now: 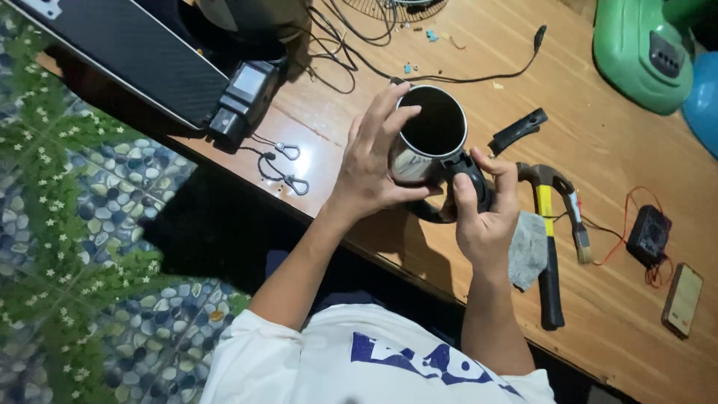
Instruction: The person is repairing a metal kettle by attaching a black plastic handle. They align the handle with the kettle's body and press it into place, then rotate the kettle to inspect the attachment.
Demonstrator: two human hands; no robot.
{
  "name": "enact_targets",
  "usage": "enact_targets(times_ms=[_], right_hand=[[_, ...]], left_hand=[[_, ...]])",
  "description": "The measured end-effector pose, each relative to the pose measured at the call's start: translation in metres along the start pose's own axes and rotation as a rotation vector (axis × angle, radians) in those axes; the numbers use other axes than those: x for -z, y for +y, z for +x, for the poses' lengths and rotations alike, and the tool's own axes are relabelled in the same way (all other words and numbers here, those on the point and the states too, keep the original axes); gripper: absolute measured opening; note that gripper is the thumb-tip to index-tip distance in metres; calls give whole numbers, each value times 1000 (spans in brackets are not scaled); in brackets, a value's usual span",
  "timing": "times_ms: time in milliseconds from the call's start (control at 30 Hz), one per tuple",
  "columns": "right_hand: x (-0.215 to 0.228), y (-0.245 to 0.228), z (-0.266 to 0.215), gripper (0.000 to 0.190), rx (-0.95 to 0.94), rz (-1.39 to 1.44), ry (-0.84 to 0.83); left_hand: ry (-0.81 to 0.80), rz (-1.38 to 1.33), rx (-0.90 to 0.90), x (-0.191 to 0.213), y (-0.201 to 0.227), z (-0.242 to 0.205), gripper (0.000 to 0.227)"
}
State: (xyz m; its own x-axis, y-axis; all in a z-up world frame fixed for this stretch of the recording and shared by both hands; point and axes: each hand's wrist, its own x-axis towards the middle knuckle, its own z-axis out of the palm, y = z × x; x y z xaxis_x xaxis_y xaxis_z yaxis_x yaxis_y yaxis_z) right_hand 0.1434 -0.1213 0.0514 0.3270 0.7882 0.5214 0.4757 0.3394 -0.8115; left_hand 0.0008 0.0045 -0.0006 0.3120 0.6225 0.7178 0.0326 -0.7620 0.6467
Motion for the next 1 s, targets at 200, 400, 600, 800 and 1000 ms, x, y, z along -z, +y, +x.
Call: enact_targets(times_ms=[200,400,600,800,1000], right_hand=[[12,-5,-5,33,-41,-67,-7],[6,-9,-2,29,-57,-93,-4],[-3,-21,8,27,-46,-184,-25],[-4,-13,7,27,-45,-186,-22],[-6,-17,9,29,-39,-209,-2]], left_hand=[[3,17,40,-2,9,-5,118],[-35,-2,70,1,11,-5,119],[-63,15,63,-1,7,-7,123],[-56,18,36,-1,7,-6,124],[-41,46,22,1,10,-4,127]])
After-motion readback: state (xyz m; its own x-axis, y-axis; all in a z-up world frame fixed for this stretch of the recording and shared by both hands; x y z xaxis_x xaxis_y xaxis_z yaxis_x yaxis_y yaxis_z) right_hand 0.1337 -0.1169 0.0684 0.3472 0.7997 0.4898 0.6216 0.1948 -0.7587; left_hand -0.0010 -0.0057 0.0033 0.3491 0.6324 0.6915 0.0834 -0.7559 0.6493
